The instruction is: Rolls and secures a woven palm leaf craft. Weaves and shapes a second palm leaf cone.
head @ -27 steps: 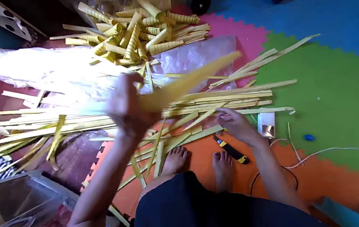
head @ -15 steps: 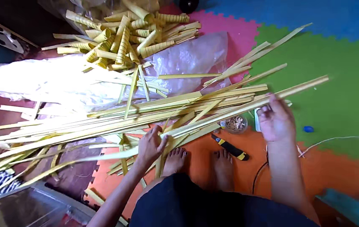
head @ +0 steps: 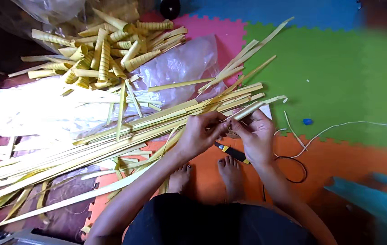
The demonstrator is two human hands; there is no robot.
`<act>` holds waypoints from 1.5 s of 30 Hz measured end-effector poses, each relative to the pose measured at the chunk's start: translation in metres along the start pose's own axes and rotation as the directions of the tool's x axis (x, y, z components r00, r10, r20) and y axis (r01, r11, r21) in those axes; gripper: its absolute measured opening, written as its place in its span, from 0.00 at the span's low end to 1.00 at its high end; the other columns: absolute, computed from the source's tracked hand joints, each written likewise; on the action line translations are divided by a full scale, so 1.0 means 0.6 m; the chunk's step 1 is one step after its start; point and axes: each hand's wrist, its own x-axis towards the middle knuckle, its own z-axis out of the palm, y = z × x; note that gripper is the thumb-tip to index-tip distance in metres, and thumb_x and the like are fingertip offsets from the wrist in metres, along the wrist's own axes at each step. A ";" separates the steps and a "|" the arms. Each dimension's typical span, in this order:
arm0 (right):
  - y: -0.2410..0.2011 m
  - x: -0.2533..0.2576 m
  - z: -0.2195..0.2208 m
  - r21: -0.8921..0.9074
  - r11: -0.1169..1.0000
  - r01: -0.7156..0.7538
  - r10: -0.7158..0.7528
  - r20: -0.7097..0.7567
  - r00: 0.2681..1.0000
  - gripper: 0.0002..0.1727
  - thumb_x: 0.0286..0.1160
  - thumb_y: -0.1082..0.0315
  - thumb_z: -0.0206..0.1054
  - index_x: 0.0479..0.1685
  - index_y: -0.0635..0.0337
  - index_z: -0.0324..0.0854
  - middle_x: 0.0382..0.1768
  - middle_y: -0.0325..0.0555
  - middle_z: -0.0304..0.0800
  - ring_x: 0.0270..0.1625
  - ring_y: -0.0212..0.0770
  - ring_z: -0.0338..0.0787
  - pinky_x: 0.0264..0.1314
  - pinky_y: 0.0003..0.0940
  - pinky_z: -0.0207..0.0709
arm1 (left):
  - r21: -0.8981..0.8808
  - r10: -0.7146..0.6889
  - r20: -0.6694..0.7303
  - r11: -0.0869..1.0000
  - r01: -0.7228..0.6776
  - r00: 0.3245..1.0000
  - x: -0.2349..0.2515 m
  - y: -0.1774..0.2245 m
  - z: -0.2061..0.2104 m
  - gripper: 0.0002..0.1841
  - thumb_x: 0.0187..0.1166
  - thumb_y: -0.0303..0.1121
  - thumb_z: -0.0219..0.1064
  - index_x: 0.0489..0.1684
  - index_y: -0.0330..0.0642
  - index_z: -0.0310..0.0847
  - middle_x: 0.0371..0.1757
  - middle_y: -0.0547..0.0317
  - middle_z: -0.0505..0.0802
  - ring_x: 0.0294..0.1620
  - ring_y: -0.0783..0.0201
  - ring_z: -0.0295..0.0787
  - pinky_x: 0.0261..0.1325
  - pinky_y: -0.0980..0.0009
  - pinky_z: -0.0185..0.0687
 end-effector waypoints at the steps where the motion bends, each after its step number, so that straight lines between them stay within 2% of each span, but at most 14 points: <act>1: 0.000 -0.001 0.001 0.018 0.999 0.026 -0.026 -0.029 0.999 0.16 0.69 0.80 0.74 0.55 0.58 0.83 0.46 0.35 0.93 0.47 0.30 0.93 0.53 0.29 0.91 | -0.037 -0.011 -0.015 0.999 0.011 1.000 0.005 0.007 0.006 0.05 0.84 0.26 0.66 0.45 0.32 0.84 0.34 0.55 0.95 0.31 0.69 0.95 0.36 0.72 0.95; 7: 0.004 0.005 -0.006 -0.015 0.981 0.191 -0.191 -0.166 0.967 0.14 0.71 0.79 0.73 0.54 0.57 0.85 0.43 0.33 0.93 0.41 0.30 0.94 0.46 0.28 0.92 | -0.123 -0.056 -0.034 0.991 0.051 0.998 0.013 0.021 0.019 0.06 0.85 0.26 0.64 0.47 0.31 0.84 0.36 0.53 0.94 0.33 0.67 0.95 0.36 0.70 0.94; 11: 0.007 0.002 0.002 -0.042 0.960 0.276 -0.279 -0.184 0.943 0.20 0.64 0.83 0.76 0.57 0.63 0.86 0.42 0.37 0.96 0.40 0.32 0.96 0.46 0.29 0.93 | -0.198 -0.105 -0.078 0.976 0.088 0.991 0.012 0.023 0.021 0.07 0.86 0.27 0.64 0.40 0.33 0.84 0.29 0.56 0.94 0.22 0.70 0.90 0.24 0.75 0.88; 14: 0.011 -0.001 0.003 -0.091 0.936 0.339 -0.351 -0.192 0.917 0.18 0.67 0.83 0.75 0.58 0.64 0.87 0.42 0.37 0.96 0.39 0.32 0.96 0.44 0.29 0.93 | -0.294 -0.149 -0.069 0.948 0.123 0.986 0.007 0.025 0.018 0.07 0.87 0.27 0.63 0.40 0.33 0.84 0.30 0.55 0.96 0.24 0.68 0.93 0.25 0.74 0.90; 17: 0.015 -0.004 -0.001 -0.252 0.855 0.454 -0.491 -0.111 0.864 0.11 0.71 0.80 0.74 0.51 0.63 0.92 0.47 0.38 0.93 0.44 0.29 0.93 0.45 0.23 0.90 | -0.404 -0.167 -0.025 0.903 0.143 0.986 0.002 0.026 0.014 0.06 0.86 0.24 0.61 0.45 0.31 0.84 0.33 0.52 0.95 0.32 0.63 0.96 0.35 0.68 0.95; 22: 0.019 -0.002 -0.009 -0.488 0.606 0.629 -0.667 0.120 0.735 0.07 0.71 0.79 0.73 0.44 0.64 0.93 0.52 0.47 0.92 0.55 0.33 0.92 0.58 0.24 0.87 | -0.443 -0.139 -0.031 0.889 0.111 0.990 -0.002 0.029 0.008 0.05 0.85 0.22 0.62 0.46 0.30 0.84 0.32 0.54 0.95 0.29 0.66 0.95 0.33 0.71 0.94; 25: 0.010 -0.001 -0.012 -0.437 0.680 0.589 -0.581 0.169 0.796 0.09 0.74 0.79 0.67 0.45 0.66 0.93 0.53 0.49 0.93 0.51 0.30 0.92 0.51 0.22 0.87 | -0.309 -0.090 -0.108 0.950 0.052 0.990 -0.006 0.029 0.007 0.05 0.84 0.23 0.64 0.44 0.30 0.85 0.32 0.54 0.95 0.29 0.66 0.95 0.33 0.71 0.95; 29: -0.026 0.015 -0.024 -0.177 0.975 0.136 -0.092 0.238 0.967 0.19 0.84 0.74 0.57 0.70 0.62 0.84 0.56 0.38 0.90 0.53 0.29 0.90 0.55 0.26 0.86 | 0.035 0.050 -0.225 0.998 -0.043 0.973 -0.006 0.021 0.017 0.04 0.82 0.23 0.66 0.42 0.31 0.86 0.32 0.56 0.95 0.30 0.71 0.94 0.37 0.74 0.93; 30: -0.030 0.020 -0.021 -0.143 0.988 0.063 -0.030 0.223 0.974 0.17 0.83 0.75 0.60 0.65 0.61 0.87 0.52 0.38 0.90 0.48 0.28 0.89 0.51 0.24 0.86 | 0.100 0.086 -0.233 0.993 -0.065 0.969 -0.006 0.020 0.021 0.04 0.81 0.22 0.67 0.40 0.31 0.87 0.30 0.56 0.94 0.29 0.71 0.94 0.36 0.75 0.92; 33: -0.025 0.021 -0.011 -0.154 0.983 0.101 -0.077 0.151 0.986 0.09 0.78 0.80 0.64 0.44 0.57 0.86 0.42 0.31 0.89 0.40 0.22 0.88 0.44 0.18 0.85 | 0.242 0.188 -0.201 0.961 -0.137 0.961 -0.004 0.021 0.031 0.04 0.78 0.22 0.67 0.39 0.32 0.89 0.28 0.55 0.93 0.27 0.71 0.91 0.34 0.77 0.88; 38: -0.008 0.012 -0.006 -0.072 0.995 0.075 -0.066 0.119 0.991 0.07 0.80 0.74 0.67 0.48 0.52 0.87 0.43 0.29 0.90 0.40 0.22 0.89 0.43 0.18 0.86 | 0.139 0.156 -0.216 0.982 -0.128 0.964 -0.002 0.019 0.027 0.06 0.81 0.22 0.64 0.40 0.32 0.87 0.26 0.57 0.92 0.24 0.74 0.89 0.31 0.79 0.87; 40: -0.002 0.007 -0.008 0.002 0.999 0.040 -0.040 0.100 0.994 0.13 0.66 0.75 0.77 0.49 0.52 0.91 0.42 0.31 0.95 0.41 0.27 0.93 0.46 0.25 0.91 | 0.023 0.065 -0.209 0.998 -0.062 0.976 0.001 0.017 0.018 0.08 0.85 0.25 0.62 0.40 0.32 0.86 0.26 0.58 0.91 0.23 0.74 0.89 0.29 0.77 0.89; 42: 0.006 -0.001 -0.009 -0.070 0.980 0.185 -0.181 0.070 0.981 0.14 0.58 0.79 0.81 0.44 0.57 0.92 0.43 0.37 0.96 0.44 0.33 0.96 0.49 0.31 0.93 | -0.072 -0.020 -0.188 0.997 0.006 0.982 0.002 0.015 0.013 0.09 0.86 0.26 0.63 0.38 0.32 0.86 0.25 0.58 0.91 0.21 0.73 0.88 0.26 0.76 0.89; 45: 0.016 -0.007 -0.012 -0.390 0.746 0.540 -0.539 0.123 0.833 0.04 0.65 0.78 0.77 0.37 0.65 0.92 0.46 0.47 0.97 0.49 0.36 0.97 0.51 0.29 0.92 | -0.212 -0.128 -0.106 0.972 0.104 0.986 0.003 0.014 0.008 0.11 0.88 0.28 0.61 0.37 0.30 0.85 0.26 0.54 0.94 0.23 0.67 0.94 0.29 0.70 0.95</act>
